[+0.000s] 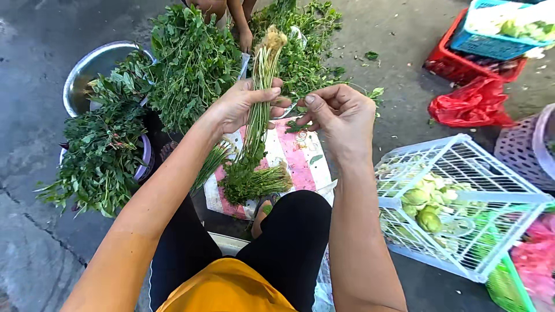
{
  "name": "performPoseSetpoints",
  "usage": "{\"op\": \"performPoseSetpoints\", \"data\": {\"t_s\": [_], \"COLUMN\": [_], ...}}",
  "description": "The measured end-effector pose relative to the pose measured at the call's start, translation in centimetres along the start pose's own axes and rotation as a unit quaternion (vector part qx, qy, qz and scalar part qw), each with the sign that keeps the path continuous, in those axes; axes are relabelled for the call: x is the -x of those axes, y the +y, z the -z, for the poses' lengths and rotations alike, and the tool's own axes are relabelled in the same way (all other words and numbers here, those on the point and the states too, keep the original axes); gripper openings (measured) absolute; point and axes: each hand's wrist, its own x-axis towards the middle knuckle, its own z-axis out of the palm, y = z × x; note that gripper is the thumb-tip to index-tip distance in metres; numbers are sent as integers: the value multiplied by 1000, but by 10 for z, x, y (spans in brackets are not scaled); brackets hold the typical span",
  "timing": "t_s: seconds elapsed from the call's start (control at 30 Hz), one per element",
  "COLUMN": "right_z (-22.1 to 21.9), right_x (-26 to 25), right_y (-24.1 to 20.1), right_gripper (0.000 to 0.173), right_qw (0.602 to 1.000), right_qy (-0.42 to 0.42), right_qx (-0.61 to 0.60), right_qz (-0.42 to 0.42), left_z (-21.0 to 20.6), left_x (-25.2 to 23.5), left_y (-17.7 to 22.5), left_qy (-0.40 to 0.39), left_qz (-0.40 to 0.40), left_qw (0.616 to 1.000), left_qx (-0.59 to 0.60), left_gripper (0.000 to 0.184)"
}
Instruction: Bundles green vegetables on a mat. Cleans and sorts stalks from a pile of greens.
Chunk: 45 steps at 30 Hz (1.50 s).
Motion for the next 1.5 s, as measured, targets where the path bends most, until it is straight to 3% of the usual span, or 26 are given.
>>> {"op": "performPoseSetpoints", "data": {"t_s": [0.23, 0.4, 0.57, 0.7, 0.8, 0.87, 0.93, 1.03, 1.13, 1.23, 1.3, 1.4, 1.43, 1.5], "right_z": [30, 98, 146, 106, 51, 23, 7, 20, 59, 110, 135, 144, 142, 129], "right_x": [-3, 17, 42, 46, 39, 30, 24, 20, 20, 33, 60, 95, 104, 111], "right_y": [4, 23, 22, 8, 10, 16, 22, 29, 38, 53, 62, 76, 83, 85], "right_gripper": [9, 14, 20, 42, 46, 41, 27, 21, 34, 39, 34, 44, 49, 46], "right_qw": [992, 997, 990, 989, 987, 970, 967, 994, 976, 973, 965, 886, 870, 893], "right_qy": [28, 72, 109, 28, -14, -52, -67, -75, -39, 13, 2, -71, -70, -29], "right_qx": [-116, -31, 63, 84, -70, -178, -197, -25, 210, 207, 171, 277, 330, 365], "right_qz": [-36, -13, -62, -118, -143, -159, -148, -81, -46, -105, -198, -365, -359, -260], "left_z": [10, 22, 20, 12, -5, -11, -11, -1, 13, 24, 33, 46, 48, 47], "left_x": [-8, -6, -9, -19, -23, -22, -18, -11, -6, -6, -5, -6, -8, -13], "left_y": [-8, -14, -15, -20, -21, -20, -16, -9, -12, -16, -12, -8, -8, -8], "left_qy": [-60, -107, -105, -108, -120, -125, -122, -127, -126, -41, -8, -35, -41, -46], "left_qz": [-19, 8, 46, 32, 27, 21, 21, 33, 47, 51, 44, 9, -5, -25], "left_qw": [998, 991, 984, 990, 987, 985, 982, 974, 964, 983, 995, 999, 999, 997], "left_qx": [-30, -81, -137, -89, -101, -118, -141, -185, -231, -171, -90, 7, 24, 59], "left_gripper": [16, 16, 18, 19, 18, 20, 24, 25, 23, 22, 22, 25, 25, 24]}}
